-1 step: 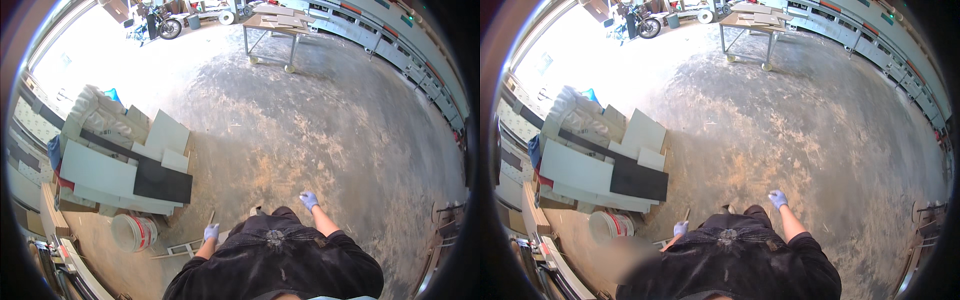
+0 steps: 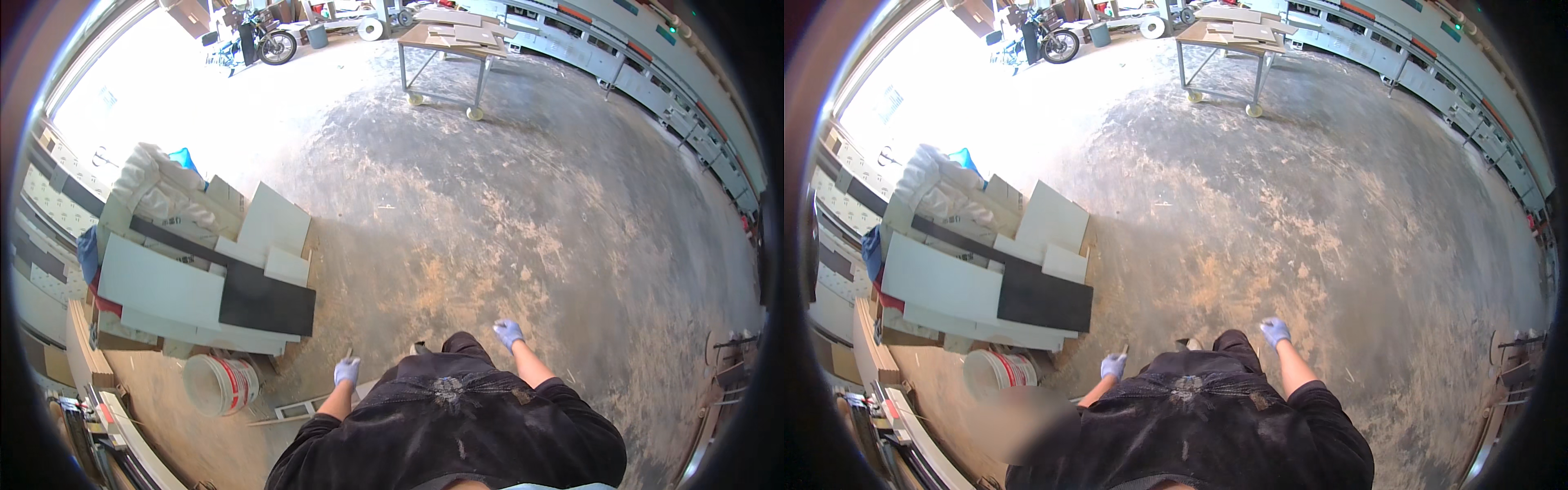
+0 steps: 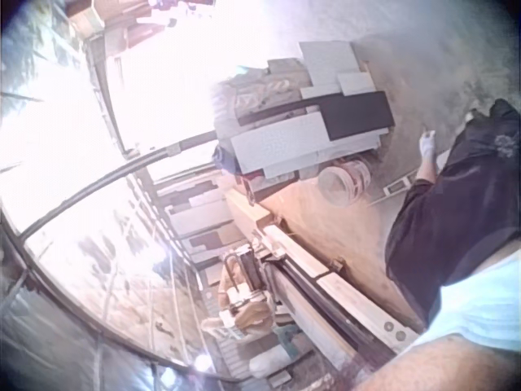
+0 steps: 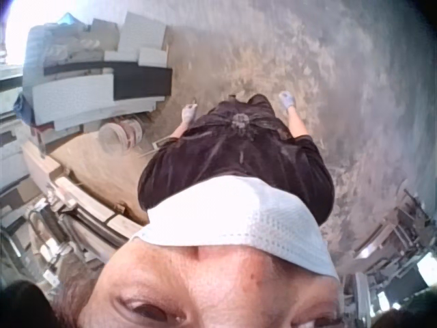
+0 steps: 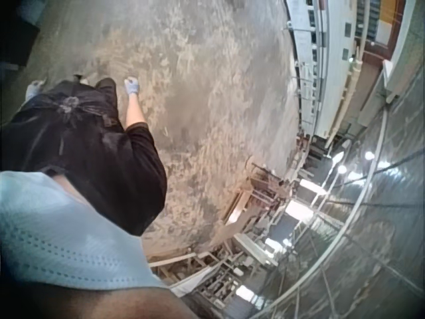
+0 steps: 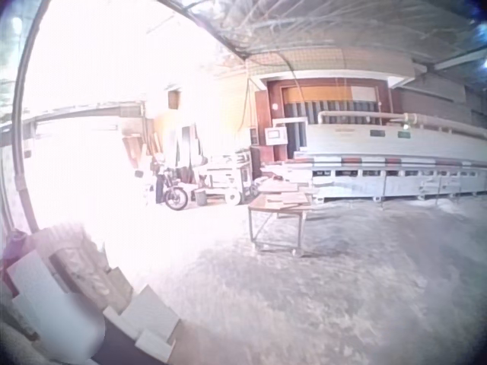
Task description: The person walks through a woodworking shop carrying a roll of labels. They tear off individual labels and apply them to various cut wooden panels on a workbench and a table. The person also stacks the labeled panels.
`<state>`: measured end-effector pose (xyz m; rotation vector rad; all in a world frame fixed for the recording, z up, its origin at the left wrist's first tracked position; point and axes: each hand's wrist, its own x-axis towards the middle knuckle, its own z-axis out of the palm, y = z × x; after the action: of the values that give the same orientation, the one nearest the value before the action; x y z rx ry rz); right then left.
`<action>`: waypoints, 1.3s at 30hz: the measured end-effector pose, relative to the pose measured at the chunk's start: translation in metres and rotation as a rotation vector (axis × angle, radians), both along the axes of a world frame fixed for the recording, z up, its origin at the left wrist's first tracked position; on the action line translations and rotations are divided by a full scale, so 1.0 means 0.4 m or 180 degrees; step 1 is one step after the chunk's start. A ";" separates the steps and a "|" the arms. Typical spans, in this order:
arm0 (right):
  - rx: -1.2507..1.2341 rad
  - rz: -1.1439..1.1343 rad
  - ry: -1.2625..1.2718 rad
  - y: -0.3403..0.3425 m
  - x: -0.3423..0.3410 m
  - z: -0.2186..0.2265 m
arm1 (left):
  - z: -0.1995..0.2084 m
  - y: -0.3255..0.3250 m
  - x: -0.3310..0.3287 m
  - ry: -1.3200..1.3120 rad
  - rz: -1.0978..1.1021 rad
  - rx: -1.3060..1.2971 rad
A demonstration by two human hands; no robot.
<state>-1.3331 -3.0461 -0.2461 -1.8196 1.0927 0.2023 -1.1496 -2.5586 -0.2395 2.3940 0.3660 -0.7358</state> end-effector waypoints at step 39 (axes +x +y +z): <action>-0.1523 0.1846 -0.3616 -0.488 2.943 0.574 | 0.604 -1.274 2.535 0.1764 0.0626 -0.4967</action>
<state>-0.1559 -3.2414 -0.0167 -2.1296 -0.2184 -0.7438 -0.1355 -3.0683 0.0023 0.6773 0.1136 -1.0183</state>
